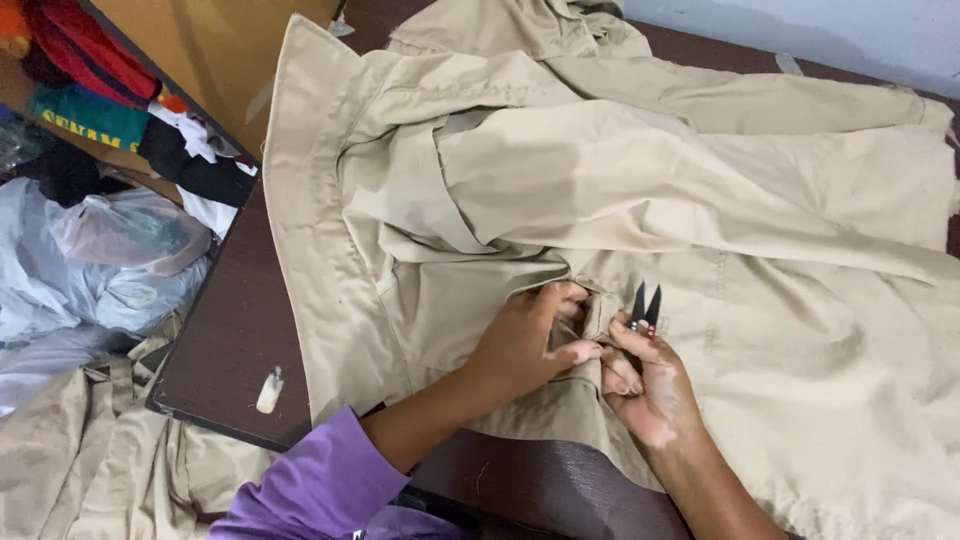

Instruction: The person uses a pair of scissors to cut loose threads from a beige garment laid out on a table. They repeatedly adjust the fabric to access different areas and snip away excess threads.

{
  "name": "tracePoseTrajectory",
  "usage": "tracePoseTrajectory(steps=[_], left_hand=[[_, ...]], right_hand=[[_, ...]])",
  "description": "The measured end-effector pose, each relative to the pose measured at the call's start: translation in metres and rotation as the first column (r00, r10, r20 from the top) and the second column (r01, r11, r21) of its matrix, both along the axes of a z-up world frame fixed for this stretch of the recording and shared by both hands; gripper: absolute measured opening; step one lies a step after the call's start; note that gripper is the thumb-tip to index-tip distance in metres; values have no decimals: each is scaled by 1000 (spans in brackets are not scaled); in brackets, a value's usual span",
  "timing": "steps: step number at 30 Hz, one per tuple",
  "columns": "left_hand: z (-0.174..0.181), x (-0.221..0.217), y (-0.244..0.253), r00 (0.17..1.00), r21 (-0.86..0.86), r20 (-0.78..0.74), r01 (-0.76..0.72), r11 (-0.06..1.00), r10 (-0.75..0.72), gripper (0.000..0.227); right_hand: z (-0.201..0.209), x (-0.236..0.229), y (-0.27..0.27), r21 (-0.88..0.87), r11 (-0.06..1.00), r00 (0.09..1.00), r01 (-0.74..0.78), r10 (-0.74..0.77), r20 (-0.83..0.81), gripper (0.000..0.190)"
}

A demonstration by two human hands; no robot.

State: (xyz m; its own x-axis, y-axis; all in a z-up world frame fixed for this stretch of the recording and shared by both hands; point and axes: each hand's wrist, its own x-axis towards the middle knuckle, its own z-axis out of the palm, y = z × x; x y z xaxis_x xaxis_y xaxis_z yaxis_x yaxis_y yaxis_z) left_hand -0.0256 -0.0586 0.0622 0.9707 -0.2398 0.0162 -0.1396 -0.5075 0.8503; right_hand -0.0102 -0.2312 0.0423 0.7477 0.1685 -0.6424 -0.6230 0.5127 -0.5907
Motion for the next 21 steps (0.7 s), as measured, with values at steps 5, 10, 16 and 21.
tracePoseTrajectory(steps=[5,10,16,21], left_hand=[[-17,0,2,991,-22,126,-34,999,37,48],[-33,-2,-2,982,49,180,-72,996,62,47],[-44,-1,-4,968,93,248,-69,993,44,37],[-32,-1,0,967,82,252,-52,995,30,34]], right_hand=[[-3,3,1,-20,995,980,-102,104,167,8],[22,-9,13,-433,901,932,-10,164,322,13],[14,2,11,-715,629,593,306,462,659,24],[11,7,5,-735,558,427,386,598,678,9]])
